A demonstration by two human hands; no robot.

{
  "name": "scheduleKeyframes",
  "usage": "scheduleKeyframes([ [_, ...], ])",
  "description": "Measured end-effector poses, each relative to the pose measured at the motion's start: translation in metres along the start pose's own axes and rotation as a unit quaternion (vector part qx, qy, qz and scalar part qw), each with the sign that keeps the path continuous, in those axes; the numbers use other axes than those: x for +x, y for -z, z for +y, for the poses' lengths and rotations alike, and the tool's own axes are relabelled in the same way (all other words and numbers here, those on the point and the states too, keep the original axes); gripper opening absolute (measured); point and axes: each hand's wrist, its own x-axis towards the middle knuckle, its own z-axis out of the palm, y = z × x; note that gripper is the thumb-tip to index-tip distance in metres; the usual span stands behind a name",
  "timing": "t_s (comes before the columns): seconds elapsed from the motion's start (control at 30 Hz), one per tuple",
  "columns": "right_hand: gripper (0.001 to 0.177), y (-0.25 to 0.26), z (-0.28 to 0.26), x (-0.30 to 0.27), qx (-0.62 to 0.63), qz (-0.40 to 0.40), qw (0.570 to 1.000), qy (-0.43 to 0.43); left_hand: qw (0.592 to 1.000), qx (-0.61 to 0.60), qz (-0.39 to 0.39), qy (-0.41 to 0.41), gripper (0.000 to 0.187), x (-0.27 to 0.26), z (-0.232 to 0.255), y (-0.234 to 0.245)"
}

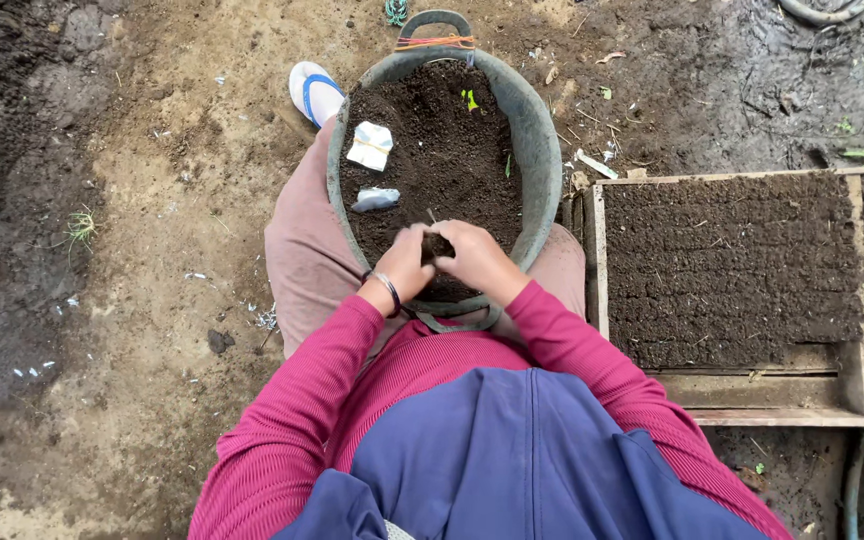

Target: The person sits on the ground and repeatedly scoops soil from a bucket, forms small soil balls by hand, and places them into a wooden seedling tray. The person continues this process throughout the video, filling the tray with soil balls.

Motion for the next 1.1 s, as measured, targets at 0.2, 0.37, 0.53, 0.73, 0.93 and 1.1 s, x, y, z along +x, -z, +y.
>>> scheduleKeyframes([
  [0.2, 0.04, 0.065, 0.033, -0.028, -0.085, 0.066, 0.994, 0.011, 0.967, 0.228, 0.081, 0.084, 0.026, 0.008, 0.003, -0.001],
  [0.37, 0.037, 0.103, 0.105, -0.111, -0.031, 0.183, 0.967, -0.173, 0.861, 0.42, 0.266, 0.109, 0.021, 0.014, 0.009, 0.046],
  [0.53, 0.028, 0.127, 0.204, -0.252, 0.003, 0.31, 0.882, -0.354, 0.832, 0.505, 0.091, 0.211, 0.027, 0.044, 0.009, 0.054],
  [0.73, 0.019, 0.168, 0.258, -0.377, -0.011, 0.399, 0.674, -0.622, 0.809, 0.522, 0.14, 0.23, 0.029, 0.045, -0.022, 0.046],
  [0.93, 0.023, 0.13, 0.374, -0.418, -0.072, 0.348, 0.67, -0.652, 0.788, 0.521, 0.318, 0.074, 0.016, 0.03, -0.056, 0.057],
  [1.1, 0.019, 0.06, 0.492, -0.436, -0.363, 0.263, 0.763, -0.465, 0.861, 0.455, 0.219, 0.063, 0.026, 0.003, 0.042, 0.056],
])
